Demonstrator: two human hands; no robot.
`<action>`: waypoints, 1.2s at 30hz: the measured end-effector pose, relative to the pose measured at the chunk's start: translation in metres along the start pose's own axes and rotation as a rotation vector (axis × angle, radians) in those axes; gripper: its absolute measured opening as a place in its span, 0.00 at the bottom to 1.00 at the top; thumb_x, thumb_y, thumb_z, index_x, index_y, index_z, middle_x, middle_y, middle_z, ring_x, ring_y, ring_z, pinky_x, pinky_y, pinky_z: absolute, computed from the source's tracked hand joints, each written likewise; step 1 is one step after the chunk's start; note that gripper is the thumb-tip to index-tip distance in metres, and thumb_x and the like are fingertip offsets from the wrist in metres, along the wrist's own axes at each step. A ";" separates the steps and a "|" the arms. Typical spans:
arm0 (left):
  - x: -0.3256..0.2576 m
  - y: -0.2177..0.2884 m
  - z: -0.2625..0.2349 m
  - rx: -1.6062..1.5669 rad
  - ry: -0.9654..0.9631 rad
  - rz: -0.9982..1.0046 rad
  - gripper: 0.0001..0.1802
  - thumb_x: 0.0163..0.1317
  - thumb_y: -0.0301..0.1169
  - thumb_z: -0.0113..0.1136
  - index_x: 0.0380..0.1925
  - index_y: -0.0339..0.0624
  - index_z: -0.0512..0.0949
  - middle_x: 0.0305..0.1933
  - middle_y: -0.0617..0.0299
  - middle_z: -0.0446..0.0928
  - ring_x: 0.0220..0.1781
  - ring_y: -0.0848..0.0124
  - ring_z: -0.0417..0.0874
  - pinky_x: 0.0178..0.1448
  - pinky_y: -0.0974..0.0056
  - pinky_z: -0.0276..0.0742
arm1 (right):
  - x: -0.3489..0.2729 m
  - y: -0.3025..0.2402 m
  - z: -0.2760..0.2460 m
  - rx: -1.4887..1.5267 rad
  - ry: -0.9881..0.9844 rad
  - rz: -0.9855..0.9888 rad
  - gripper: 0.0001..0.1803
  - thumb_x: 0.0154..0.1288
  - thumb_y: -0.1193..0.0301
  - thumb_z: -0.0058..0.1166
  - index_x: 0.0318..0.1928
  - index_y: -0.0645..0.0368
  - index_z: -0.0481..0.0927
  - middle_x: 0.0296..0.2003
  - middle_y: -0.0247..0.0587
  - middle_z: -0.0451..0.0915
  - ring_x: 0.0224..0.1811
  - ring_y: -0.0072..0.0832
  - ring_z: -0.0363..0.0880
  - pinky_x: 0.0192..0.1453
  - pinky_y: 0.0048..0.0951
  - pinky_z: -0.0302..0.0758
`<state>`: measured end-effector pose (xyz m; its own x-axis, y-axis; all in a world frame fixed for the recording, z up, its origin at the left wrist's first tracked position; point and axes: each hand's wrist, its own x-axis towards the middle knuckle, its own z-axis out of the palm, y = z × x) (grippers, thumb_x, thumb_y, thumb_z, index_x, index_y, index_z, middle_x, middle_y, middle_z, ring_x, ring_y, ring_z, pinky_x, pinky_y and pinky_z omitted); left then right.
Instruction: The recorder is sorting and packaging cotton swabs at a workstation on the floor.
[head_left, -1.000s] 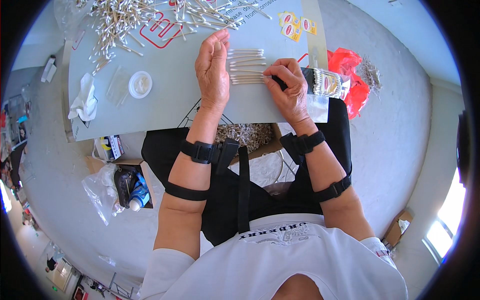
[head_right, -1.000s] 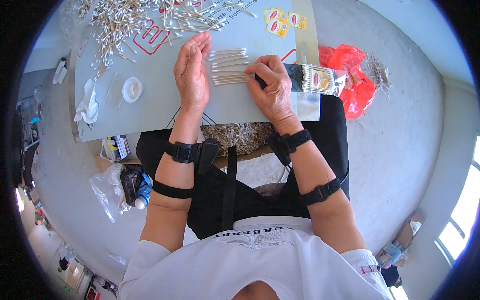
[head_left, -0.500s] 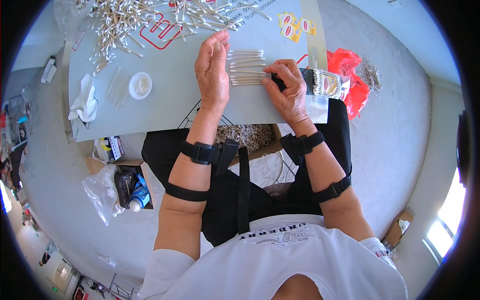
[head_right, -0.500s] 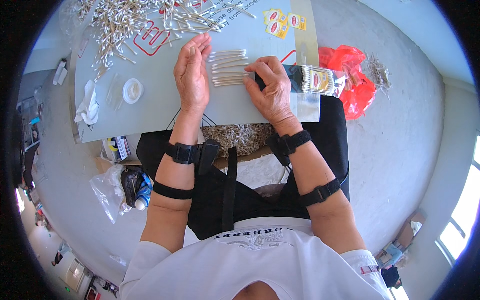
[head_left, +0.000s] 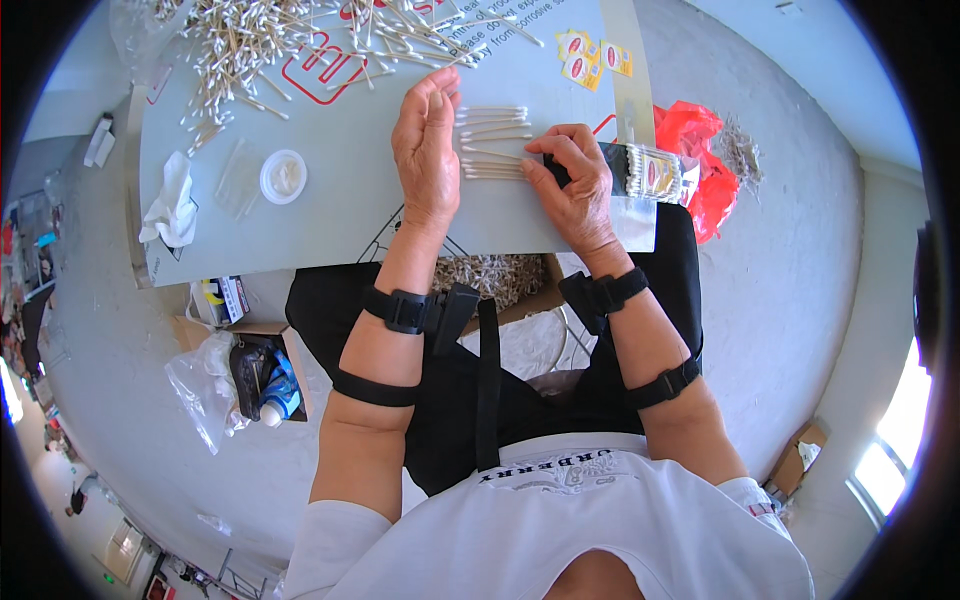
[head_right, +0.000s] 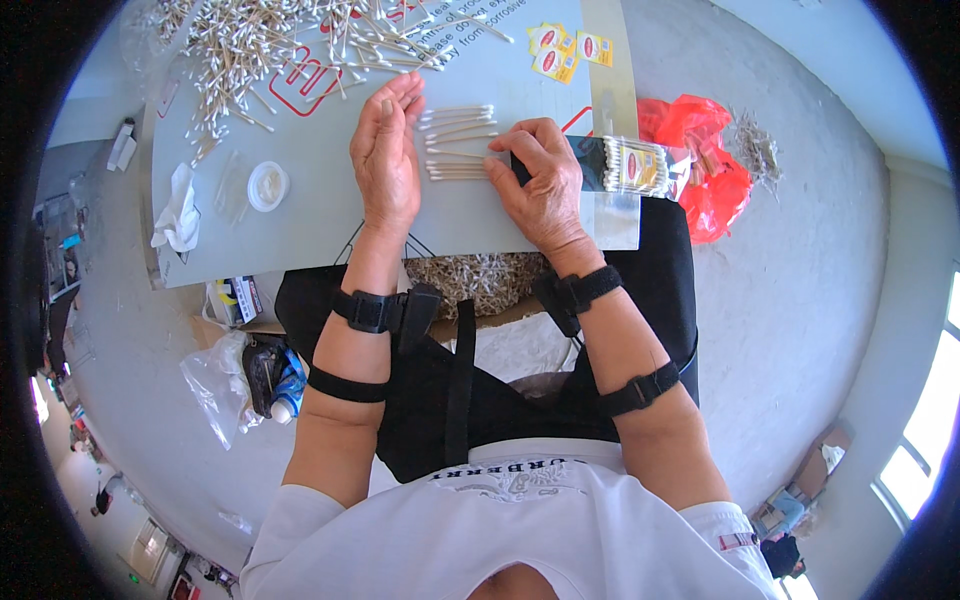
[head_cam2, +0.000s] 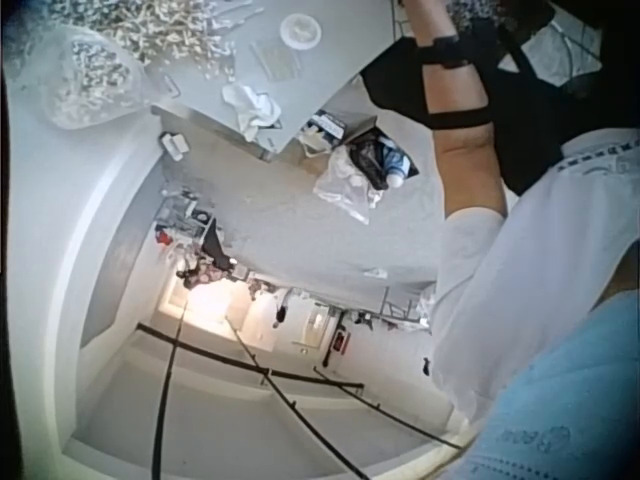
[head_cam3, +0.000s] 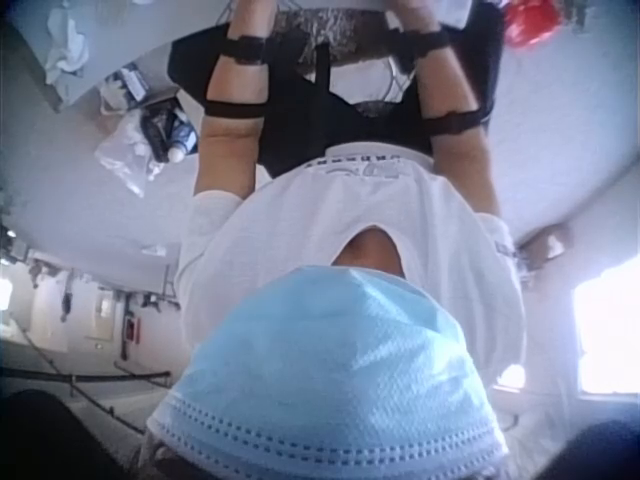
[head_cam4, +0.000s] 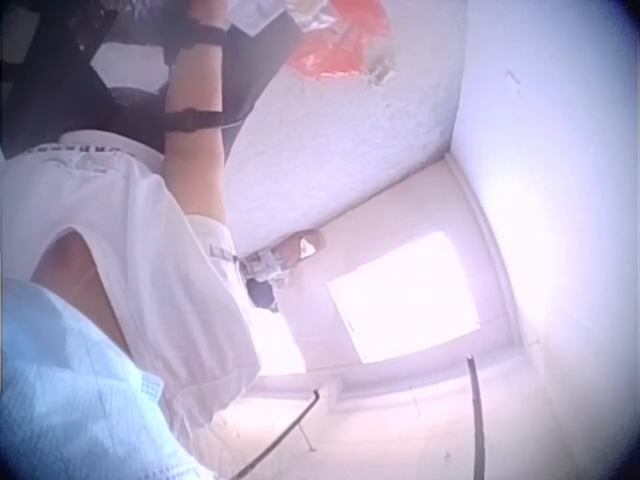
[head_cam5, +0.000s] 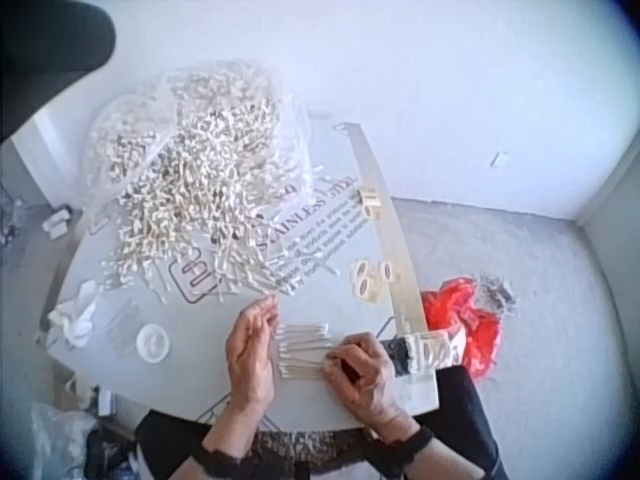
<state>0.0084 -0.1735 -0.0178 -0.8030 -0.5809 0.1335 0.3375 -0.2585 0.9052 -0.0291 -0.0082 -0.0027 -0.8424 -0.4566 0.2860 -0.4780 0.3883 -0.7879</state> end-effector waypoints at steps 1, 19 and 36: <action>0.000 0.000 0.000 0.000 0.000 0.001 0.23 0.76 0.40 0.45 0.57 0.30 0.71 0.61 0.49 0.73 0.65 0.64 0.72 0.70 0.59 0.64 | 0.001 0.000 0.000 0.002 0.001 0.014 0.11 0.52 0.75 0.64 0.38 0.58 0.82 0.36 0.40 0.74 0.37 0.35 0.77 0.42 0.31 0.75; 0.001 0.001 0.001 0.005 -0.005 -0.008 0.22 0.76 0.39 0.43 0.58 0.30 0.70 0.61 0.49 0.73 0.64 0.64 0.72 0.71 0.59 0.64 | 0.026 -0.001 -0.002 -0.173 -0.103 0.118 0.11 0.57 0.70 0.61 0.42 0.51 0.83 0.33 0.36 0.76 0.33 0.32 0.79 0.37 0.31 0.75; 0.003 0.015 -0.003 1.168 -0.243 0.425 0.12 0.58 0.23 0.58 0.43 0.38 0.77 0.47 0.57 0.79 0.54 0.57 0.75 0.56 0.53 0.68 | 0.114 0.005 0.020 -0.155 -0.137 -0.104 0.16 0.52 0.69 0.64 0.43 0.55 0.83 0.41 0.47 0.77 0.47 0.44 0.77 0.51 0.41 0.75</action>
<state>0.0121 -0.1816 -0.0047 -0.8492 -0.2623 0.4584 0.0562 0.8181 0.5723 -0.1221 -0.0743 0.0153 -0.7500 -0.6011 0.2759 -0.6016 0.4467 -0.6622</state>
